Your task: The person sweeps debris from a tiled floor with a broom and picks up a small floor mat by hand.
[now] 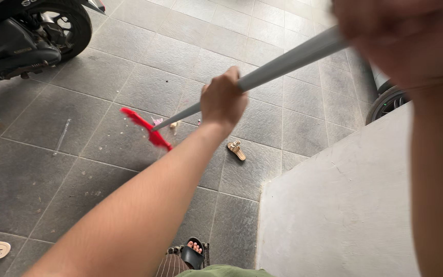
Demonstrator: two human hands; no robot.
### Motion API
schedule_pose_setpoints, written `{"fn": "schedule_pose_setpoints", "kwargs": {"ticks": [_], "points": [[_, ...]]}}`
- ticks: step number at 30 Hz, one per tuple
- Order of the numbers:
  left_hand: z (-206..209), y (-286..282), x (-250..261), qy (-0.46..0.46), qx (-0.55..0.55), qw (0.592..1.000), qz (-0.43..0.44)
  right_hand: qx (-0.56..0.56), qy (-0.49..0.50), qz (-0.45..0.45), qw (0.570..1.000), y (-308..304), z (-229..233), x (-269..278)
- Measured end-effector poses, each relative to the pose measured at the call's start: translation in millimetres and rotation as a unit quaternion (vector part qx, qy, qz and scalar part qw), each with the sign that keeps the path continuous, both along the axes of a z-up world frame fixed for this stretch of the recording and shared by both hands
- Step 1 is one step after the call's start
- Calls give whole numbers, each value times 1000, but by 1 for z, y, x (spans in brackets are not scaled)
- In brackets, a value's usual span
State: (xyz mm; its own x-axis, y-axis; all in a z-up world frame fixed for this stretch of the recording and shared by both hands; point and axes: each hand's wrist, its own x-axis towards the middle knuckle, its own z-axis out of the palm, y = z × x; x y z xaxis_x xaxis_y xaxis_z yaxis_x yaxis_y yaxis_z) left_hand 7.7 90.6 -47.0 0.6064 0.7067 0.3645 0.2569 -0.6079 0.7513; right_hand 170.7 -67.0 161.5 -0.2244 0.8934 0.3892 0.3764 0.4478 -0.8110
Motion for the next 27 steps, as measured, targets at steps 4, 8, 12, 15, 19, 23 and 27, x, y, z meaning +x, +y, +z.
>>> {"fn": "schedule_pose_setpoints", "kwargs": {"ticks": [4,8,12,15,19,23,27], "points": [[24,-18,-12,16,-1,998,-59,34,-17,-156,987,-45,-17,56],[7,-34,-45,84,15,994,-63,13,220,-155,963,-36,-36,18],[-28,-40,-82,208,-71,972,-83,-79,302,-229,922,-3,-67,-47],[-45,-42,-92,284,-144,943,-99,-155,268,-193,931,12,-68,-73],[-54,-37,-69,248,-160,952,-84,-161,184,-179,953,23,-49,-81],[-52,-23,-34,210,-162,959,-103,-134,113,-125,976,26,-22,-85],[-53,4,-22,206,-213,953,-58,-164,-53,-181,968,45,-40,-109]]}}
